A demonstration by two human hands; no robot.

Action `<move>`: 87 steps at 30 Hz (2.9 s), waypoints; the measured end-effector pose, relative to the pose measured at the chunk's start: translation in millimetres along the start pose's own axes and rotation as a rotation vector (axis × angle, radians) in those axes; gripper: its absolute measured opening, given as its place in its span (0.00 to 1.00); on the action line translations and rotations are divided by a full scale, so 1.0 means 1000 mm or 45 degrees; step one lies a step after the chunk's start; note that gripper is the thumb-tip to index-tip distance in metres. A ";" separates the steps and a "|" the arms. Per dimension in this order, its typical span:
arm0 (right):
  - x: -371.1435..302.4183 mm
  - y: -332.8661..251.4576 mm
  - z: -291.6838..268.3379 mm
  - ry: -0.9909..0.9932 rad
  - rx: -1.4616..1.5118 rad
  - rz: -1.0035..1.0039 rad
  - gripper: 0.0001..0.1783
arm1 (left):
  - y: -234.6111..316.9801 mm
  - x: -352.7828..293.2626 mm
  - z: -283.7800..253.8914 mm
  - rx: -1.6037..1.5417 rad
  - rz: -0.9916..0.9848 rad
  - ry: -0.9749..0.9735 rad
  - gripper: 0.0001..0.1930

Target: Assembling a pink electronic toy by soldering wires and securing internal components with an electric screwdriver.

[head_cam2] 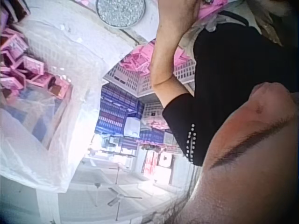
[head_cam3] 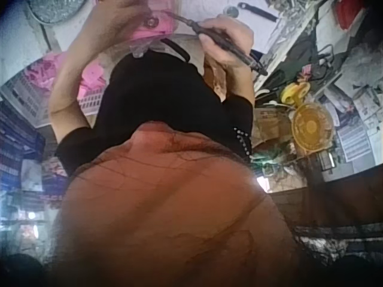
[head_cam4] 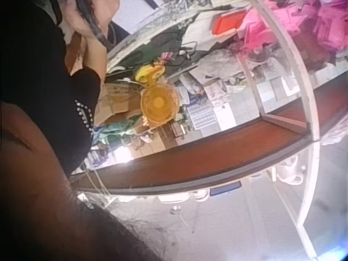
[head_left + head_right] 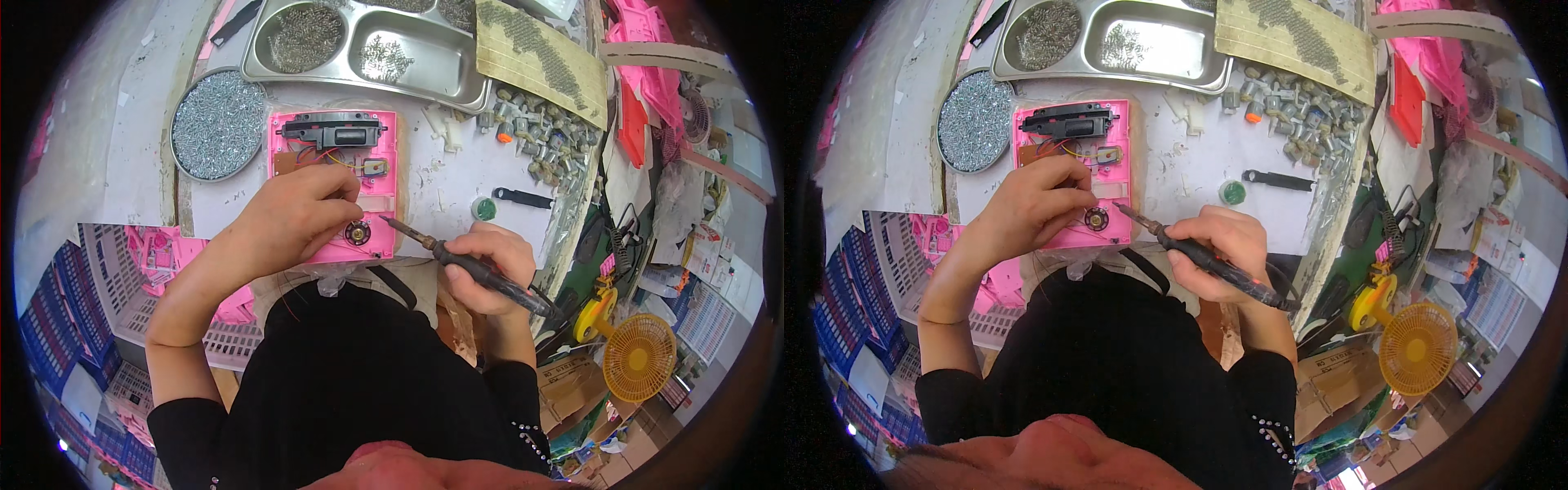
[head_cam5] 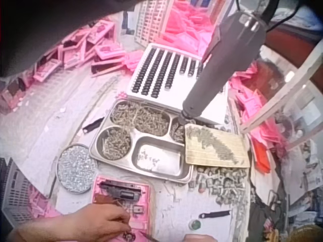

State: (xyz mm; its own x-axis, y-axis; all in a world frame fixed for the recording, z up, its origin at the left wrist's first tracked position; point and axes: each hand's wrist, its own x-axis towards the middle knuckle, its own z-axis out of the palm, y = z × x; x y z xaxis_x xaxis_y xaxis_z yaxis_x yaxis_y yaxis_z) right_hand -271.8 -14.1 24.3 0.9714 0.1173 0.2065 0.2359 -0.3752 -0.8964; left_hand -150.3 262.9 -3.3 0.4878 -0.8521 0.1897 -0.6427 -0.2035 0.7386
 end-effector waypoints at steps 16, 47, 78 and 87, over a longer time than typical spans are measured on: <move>-0.003 -0.001 0.001 -0.054 0.006 0.004 0.15 | -0.003 0.004 0.012 0.137 0.110 0.043 0.11; -0.140 0.010 -0.133 1.289 -0.009 0.255 0.11 | -0.001 0.004 0.013 0.205 0.115 0.027 0.10; 0.016 0.018 0.027 0.261 -0.252 0.176 0.08 | 0.011 -0.029 0.020 0.272 0.000 0.253 0.18; 0.072 0.015 0.063 0.025 -0.756 0.139 0.12 | 0.009 -0.030 0.019 0.262 -0.005 0.263 0.18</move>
State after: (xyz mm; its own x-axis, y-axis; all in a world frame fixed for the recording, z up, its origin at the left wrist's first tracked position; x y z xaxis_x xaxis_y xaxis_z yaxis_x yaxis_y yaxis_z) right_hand -199.8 47.2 1.2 0.9899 0.0343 0.1375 0.1041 -0.8341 -0.5416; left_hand -181.6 277.8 -14.5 0.5868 -0.7392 0.3304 -0.7368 -0.3182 0.5966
